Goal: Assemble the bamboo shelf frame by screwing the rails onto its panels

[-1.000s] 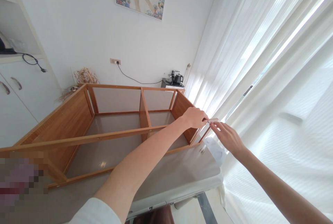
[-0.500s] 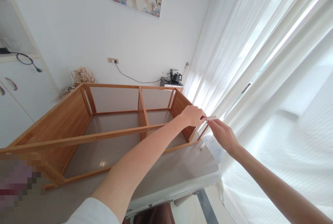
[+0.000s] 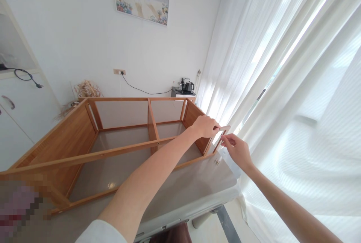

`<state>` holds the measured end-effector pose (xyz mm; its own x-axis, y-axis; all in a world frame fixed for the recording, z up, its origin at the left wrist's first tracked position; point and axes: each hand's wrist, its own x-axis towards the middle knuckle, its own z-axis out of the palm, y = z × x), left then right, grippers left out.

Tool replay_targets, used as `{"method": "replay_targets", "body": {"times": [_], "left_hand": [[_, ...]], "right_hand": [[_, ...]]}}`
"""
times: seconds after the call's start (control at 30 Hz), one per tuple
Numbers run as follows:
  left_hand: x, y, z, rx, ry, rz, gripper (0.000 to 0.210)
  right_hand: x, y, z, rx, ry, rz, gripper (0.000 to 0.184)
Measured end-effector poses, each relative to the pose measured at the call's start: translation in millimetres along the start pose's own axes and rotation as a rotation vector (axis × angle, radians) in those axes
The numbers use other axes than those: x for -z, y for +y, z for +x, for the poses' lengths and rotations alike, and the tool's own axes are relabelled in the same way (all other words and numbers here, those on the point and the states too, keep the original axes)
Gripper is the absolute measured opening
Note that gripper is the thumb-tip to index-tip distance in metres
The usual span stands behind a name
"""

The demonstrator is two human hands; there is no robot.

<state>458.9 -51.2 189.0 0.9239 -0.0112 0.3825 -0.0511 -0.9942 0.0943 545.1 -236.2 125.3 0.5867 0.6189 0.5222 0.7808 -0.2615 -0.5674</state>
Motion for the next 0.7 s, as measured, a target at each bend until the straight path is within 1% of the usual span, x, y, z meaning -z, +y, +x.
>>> {"method": "replay_targets", "body": {"times": [0.1, 0.13, 0.2, 0.33, 0.4, 0.5, 0.7], "left_hand": [[-1.1, -1.0, 1.0, -0.020, 0.002, -0.003, 0.035], [-1.5, -1.4, 1.3, -0.026, 0.002, -0.007, 0.035], [-2.0, -2.0, 1.6, -0.031, 0.006, -0.016, 0.035], [-0.5, -1.4, 0.4, -0.013, 0.019, -0.022, 0.035], [1.2, -0.6, -0.7, -0.008, 0.013, -0.025, 0.036], [3.4, 0.3, -1.7, -0.011, -0.003, -0.036, 0.036], [4.0, 0.8, -1.9, 0.006, -0.018, -0.029, 0.035]], "right_hand": [[2.1, 6.6, 0.3, 0.255, 0.079, -0.248, 0.029], [2.3, 9.1, 1.8, 0.313, 0.093, -0.309, 0.029], [2.2, 13.4, 5.7, 0.380, 0.094, -0.393, 0.028], [1.6, 16.3, 12.8, 0.439, 0.101, -0.469, 0.028], [1.8, 15.7, 14.8, 0.456, 0.114, -0.482, 0.028], [2.3, 14.2, 15.8, 0.476, 0.096, -0.522, 0.028], [5.5, 13.1, 16.6, 0.559, 0.093, -0.665, 0.025]]}}
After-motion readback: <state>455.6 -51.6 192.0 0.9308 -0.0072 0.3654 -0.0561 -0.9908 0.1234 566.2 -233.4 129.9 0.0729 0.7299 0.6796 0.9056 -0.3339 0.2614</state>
